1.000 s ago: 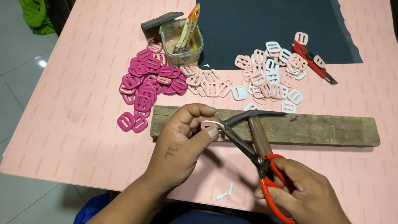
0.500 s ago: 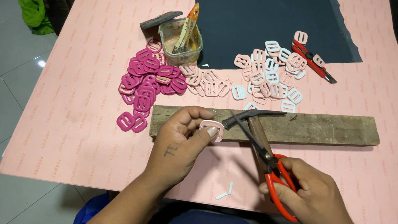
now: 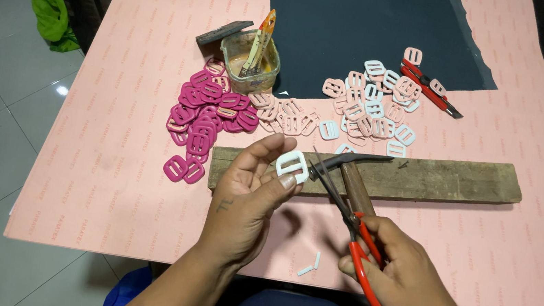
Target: The person retrieves plastic buckles from a blue bag and places them on a work table. Using a hammer and a wooden block, the person repeatedly strikes the buckles to shape them, occasionally using scissors to trim edges. The person continues this process for multiple buckles throughout the clip.
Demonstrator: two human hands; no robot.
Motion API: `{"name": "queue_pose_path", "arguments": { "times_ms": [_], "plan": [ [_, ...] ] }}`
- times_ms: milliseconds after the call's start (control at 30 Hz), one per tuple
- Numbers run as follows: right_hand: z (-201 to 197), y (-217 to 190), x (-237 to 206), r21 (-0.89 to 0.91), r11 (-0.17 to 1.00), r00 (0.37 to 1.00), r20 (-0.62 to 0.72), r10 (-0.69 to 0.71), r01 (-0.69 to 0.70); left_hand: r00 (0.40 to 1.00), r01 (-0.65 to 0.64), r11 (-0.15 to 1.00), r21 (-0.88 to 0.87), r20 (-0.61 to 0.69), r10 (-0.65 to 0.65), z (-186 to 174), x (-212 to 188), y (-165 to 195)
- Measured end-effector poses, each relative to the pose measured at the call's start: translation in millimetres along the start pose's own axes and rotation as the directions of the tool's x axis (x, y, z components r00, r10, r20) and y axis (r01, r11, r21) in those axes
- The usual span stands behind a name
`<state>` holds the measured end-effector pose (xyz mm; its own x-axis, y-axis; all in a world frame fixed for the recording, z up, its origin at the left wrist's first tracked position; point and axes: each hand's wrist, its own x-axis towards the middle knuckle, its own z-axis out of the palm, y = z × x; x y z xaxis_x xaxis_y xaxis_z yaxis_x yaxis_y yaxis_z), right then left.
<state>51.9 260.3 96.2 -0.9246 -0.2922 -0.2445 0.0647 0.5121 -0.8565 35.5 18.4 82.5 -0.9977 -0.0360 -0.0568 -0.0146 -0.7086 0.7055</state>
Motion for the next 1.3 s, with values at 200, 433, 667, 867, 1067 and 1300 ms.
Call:
{"name": "queue_pose_path", "arguments": {
  "times_ms": [200,433,667,867,1067,1300],
  "plan": [
    [16,-11,2,-0.139,0.987,0.993,-0.079,-0.09,0.078,0.994,0.11,0.984,-0.138,0.027,-0.107,-1,-4,-5],
    [16,-21,7,-0.334,0.923,0.959,-0.134,-0.249,0.193,0.994,0.06,0.99,-0.13,0.102,-0.047,-5,-8,-8],
    [15,-18,7,-0.304,0.926,0.956,-0.114,-0.27,0.226,0.992,0.026,0.997,-0.072,0.127,-0.016,-4,-6,-7],
    [16,-17,8,-0.274,0.942,0.965,-0.122,-0.232,0.192,0.99,0.033,0.998,-0.055,0.139,-0.025,-5,-8,-10],
    [18,-17,9,-0.247,0.955,0.97,-0.131,-0.203,0.166,0.993,0.054,0.998,-0.028,0.109,-0.051,-5,-9,-11],
    [18,-14,7,-0.284,0.922,0.936,-0.158,-0.315,0.262,0.992,0.057,0.998,-0.035,0.116,-0.053,-7,-10,-14]
  ]
}}
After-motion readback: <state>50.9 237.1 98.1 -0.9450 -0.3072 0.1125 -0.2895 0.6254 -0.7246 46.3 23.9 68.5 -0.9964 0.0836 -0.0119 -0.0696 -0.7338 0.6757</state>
